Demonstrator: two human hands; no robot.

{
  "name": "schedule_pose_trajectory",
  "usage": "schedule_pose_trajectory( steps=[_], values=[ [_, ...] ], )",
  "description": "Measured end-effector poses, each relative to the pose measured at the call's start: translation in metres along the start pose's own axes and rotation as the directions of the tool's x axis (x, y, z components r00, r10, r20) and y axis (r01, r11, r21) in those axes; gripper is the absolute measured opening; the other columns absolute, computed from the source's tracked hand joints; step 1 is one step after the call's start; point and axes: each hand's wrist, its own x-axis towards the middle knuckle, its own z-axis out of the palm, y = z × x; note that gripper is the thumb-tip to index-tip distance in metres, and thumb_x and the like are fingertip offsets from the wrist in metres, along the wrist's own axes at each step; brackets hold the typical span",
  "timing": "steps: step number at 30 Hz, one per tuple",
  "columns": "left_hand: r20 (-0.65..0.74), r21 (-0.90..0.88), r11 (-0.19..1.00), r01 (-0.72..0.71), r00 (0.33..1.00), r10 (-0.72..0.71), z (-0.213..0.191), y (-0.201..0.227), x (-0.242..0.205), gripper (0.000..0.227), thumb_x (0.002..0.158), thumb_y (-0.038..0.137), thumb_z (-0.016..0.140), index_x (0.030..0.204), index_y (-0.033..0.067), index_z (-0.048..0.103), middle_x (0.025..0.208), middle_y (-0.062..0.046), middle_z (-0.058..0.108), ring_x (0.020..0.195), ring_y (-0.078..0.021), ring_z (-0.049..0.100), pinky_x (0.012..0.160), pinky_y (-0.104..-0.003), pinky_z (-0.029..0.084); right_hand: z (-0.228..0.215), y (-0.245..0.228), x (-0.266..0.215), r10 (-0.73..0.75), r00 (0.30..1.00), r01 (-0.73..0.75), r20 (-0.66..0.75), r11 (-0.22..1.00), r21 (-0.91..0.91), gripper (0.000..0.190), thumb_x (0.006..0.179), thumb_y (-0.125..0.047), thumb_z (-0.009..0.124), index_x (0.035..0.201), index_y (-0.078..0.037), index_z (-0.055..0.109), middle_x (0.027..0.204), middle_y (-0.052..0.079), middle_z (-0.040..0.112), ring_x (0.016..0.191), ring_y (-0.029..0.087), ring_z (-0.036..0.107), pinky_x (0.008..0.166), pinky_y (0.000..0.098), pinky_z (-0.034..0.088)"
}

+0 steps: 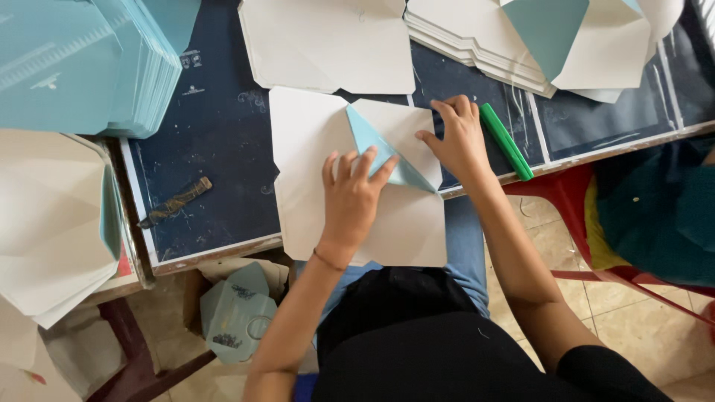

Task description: The person folds light blue paper inserts into white paper envelopes, pressing the folds to secure them. They stack the completed envelopes on the table and repeat the process with additional inserts and envelopes.

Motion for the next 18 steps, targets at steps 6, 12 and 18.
schedule_pose_trajectory(
  steps=[6,12,18],
  values=[
    [-0.084,0.040,0.996,-0.078,0.993,0.081,-0.039,0.003,0.008,0.018,0.102,0.027,0.071,0.117,0.0359,0.076,0.113,0.005,0.065,0.111,-0.0243,0.061,0.114,-0.059,0.039,0.011,0.008,0.003,0.059,0.992,-0.060,0.114,0.998,0.010,0.062,0.083,-0.040,0.097,0.132,-0.008,0.078,0.121,0.008,0.062,0.110,0.033,0.063,0.090,0.0414,0.055],
    [0.060,0.083,0.993,0.089,0.994,-0.094,-0.064,0.026,-0.029,0.053,0.096,0.036,0.075,0.149,0.0356,0.068,0.153,-0.003,0.066,0.148,-0.0376,0.051,0.122,-0.072,0.022,-0.006,-0.011,0.007,0.042,0.990,-0.022,0.133,0.989,-0.146,0.056,0.083,-0.032,0.097,0.125,-0.001,0.078,0.123,0.012,0.060,0.117,0.035,0.061,0.094,0.0457,0.054],
    [0.133,0.058,0.980,0.189,0.972,-0.195,-0.060,0.038,-0.044,0.070,0.096,0.044,0.072,0.162,0.0296,0.055,0.164,-0.005,0.059,0.160,-0.0361,0.041,0.125,-0.075,0.007,-0.040,-0.047,0.010,-0.033,0.997,-0.006,0.072,0.876,0.482,0.056,0.085,0.005,0.085,0.126,-0.005,0.049,0.133,0.024,0.069,0.118,0.052,0.069,0.100,0.0572,0.058]
  ],
)
